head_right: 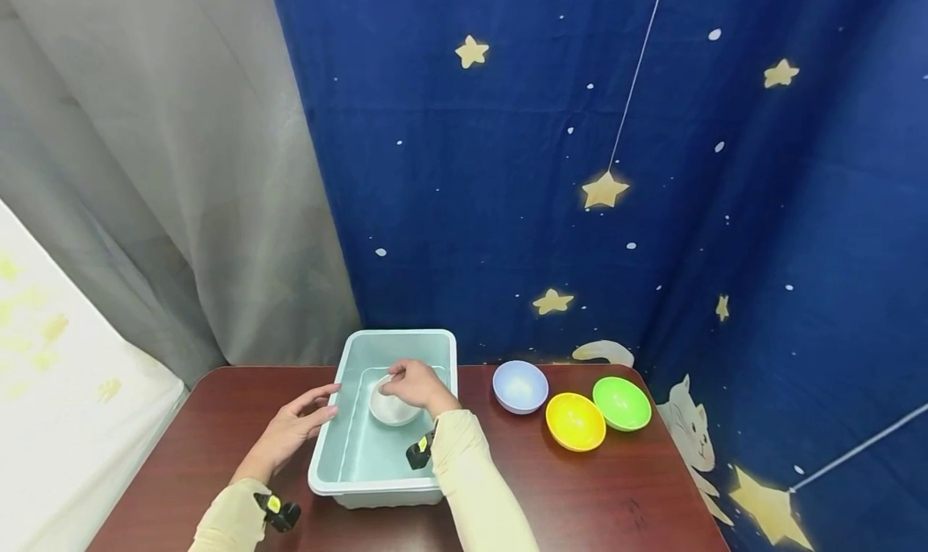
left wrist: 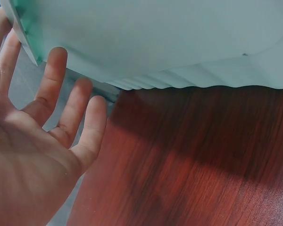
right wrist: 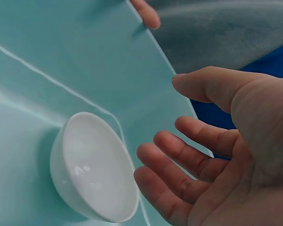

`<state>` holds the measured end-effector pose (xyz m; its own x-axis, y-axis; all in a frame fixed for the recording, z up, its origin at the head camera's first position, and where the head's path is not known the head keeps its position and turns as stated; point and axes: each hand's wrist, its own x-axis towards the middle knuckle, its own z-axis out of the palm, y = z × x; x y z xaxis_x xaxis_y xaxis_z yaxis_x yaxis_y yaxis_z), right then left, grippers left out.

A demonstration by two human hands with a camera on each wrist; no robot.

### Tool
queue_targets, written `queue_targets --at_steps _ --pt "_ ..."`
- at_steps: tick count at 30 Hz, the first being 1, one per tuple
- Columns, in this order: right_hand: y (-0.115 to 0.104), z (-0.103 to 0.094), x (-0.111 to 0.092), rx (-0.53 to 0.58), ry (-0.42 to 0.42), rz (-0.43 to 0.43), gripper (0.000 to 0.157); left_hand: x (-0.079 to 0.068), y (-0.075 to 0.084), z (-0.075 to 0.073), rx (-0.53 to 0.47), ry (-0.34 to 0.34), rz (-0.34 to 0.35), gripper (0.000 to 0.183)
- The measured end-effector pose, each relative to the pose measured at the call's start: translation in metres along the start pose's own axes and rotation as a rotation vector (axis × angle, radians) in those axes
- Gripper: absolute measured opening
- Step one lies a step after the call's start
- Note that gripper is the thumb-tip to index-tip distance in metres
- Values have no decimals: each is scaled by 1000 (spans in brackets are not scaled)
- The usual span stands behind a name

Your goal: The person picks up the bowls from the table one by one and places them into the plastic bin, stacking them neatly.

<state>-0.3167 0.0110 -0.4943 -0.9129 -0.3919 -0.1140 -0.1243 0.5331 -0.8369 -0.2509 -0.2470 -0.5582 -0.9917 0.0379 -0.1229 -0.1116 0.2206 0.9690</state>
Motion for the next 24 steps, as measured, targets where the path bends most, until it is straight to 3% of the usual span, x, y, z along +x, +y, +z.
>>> queue_targets --at_steps 10,19,24 --pt "-12 -21 -8 26 41 -37 46 0 -1 0 7 8 -3 54" --pt "-18 -37 -14 22 78 -50 64 1 1 -1 15 12 1 55" --pt "-18 -44 -18 12 94 -57 66 0 0 0 9 7 10 55"
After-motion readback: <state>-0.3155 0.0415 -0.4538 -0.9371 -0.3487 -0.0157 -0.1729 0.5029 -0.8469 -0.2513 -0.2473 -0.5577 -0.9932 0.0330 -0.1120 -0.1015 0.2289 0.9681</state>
